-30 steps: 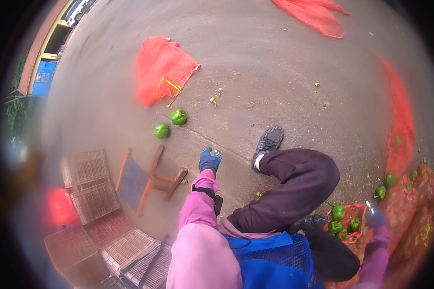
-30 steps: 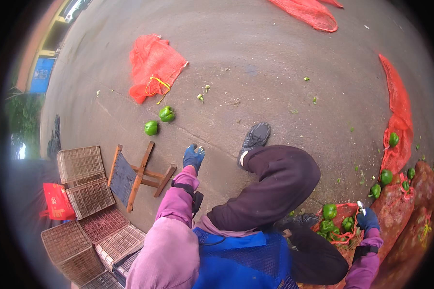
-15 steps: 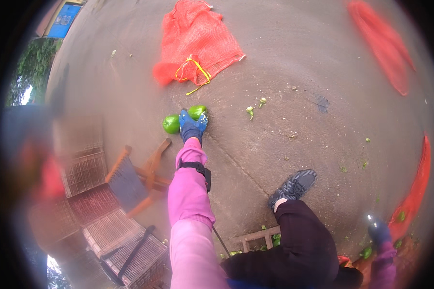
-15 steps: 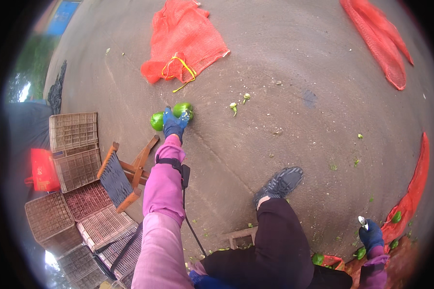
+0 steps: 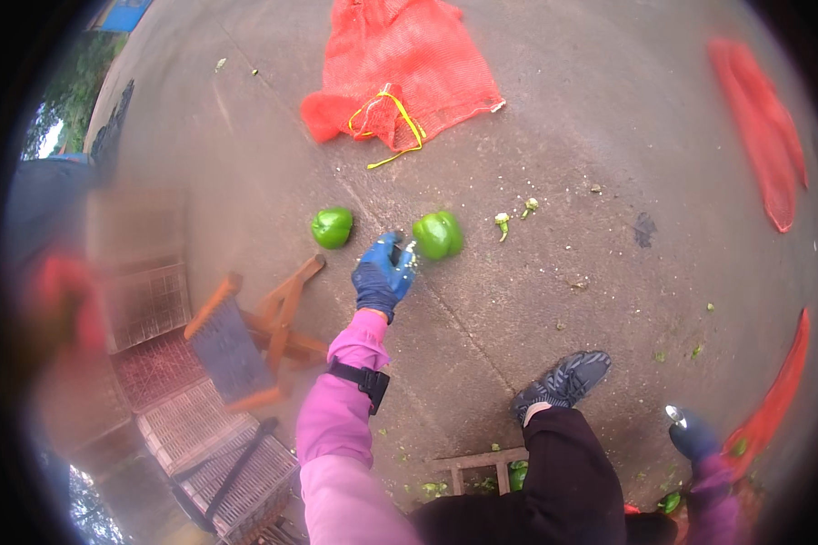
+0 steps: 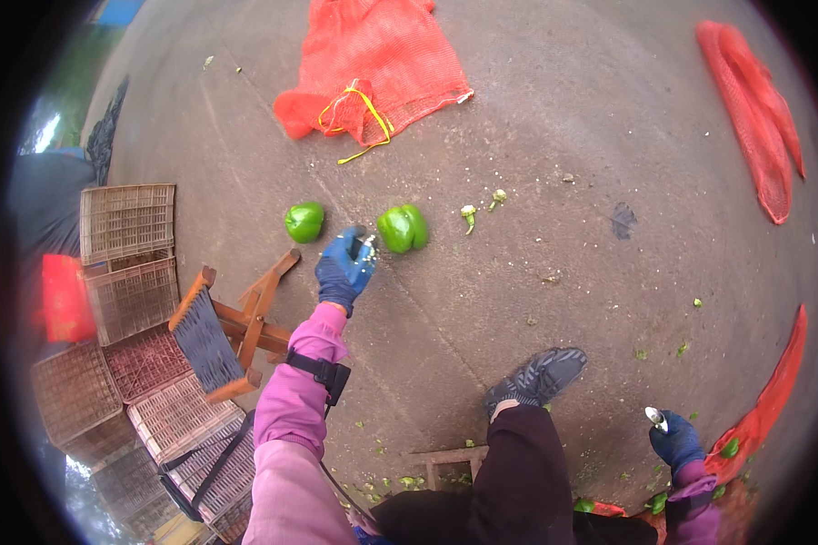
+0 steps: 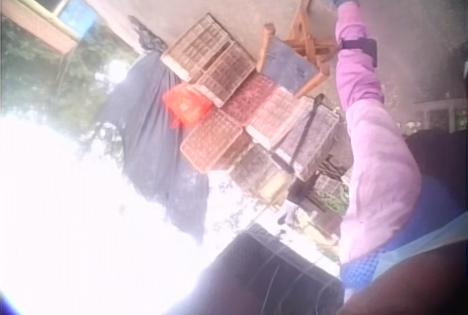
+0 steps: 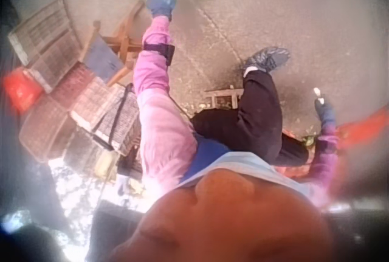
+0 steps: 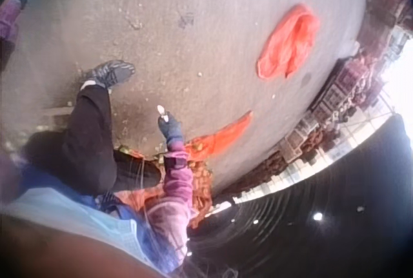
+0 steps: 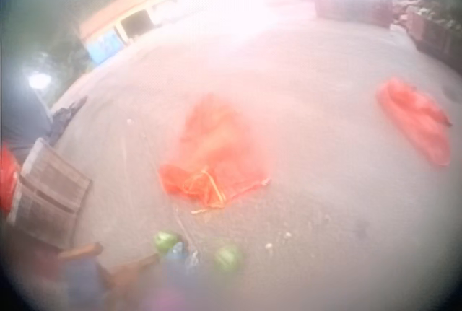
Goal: The person holds a green pepper and uses a small knife to remove the stem and core before placing the pepper into a large mesh bag.
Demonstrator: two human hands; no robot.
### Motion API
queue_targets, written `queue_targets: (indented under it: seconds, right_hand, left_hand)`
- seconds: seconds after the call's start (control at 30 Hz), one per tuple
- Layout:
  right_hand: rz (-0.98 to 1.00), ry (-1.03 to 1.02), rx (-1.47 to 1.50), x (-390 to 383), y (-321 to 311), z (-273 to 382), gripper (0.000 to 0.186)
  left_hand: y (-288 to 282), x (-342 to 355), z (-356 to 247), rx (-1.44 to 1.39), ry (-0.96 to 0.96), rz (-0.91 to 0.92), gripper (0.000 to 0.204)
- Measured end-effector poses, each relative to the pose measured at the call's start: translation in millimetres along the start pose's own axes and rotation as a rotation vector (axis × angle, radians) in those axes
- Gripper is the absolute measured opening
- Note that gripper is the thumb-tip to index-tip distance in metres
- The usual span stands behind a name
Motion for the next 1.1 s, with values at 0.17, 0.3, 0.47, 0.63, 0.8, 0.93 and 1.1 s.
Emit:
queue_targets:
  seconds: [0.17,0.3,0.47,0.63,0.8,0.93,1.1]
  right_hand:
    - [-0.048,0.0,-0.016,17,-20,7,0.028]
    - [-0.079,0.006,-0.052,21,-23,6,0.028]
    - [-0.038,-0.084,0.015,33,-13,35,0.027]
    - [-0.007,-0.199,0.037,42,5,61,0.029]
    - [-0.141,-0.214,0.693,88,15,121,0.046]
    - [-0.097,-0.334,1.128,147,9,181,0.057]
    - [-0.342,-0.164,1.195,182,1,131,0.057]
  left_hand:
    - [-41,78,76,0.367,-0.154,-0.616,0.063]
    - [-23,104,85,0.244,-0.405,-0.284,0.066]
    - [20,98,129,-0.218,-0.309,0.033,0.057]
    - [81,58,38,-0.31,0.09,-0.038,0.054]
    - [118,1,-67,-0.132,0.212,0.04,0.057]
    - [166,-48,-149,-0.045,0.324,0.166,0.06]
    - [243,-113,-221,0.092,0.648,0.26,0.058]
Point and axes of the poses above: each hand's wrist, its own x-axis towards the middle knuckle, its own y-axis out of the palm, z = x × y, the point moved 1 cm from there along x, towards the middle knuckle
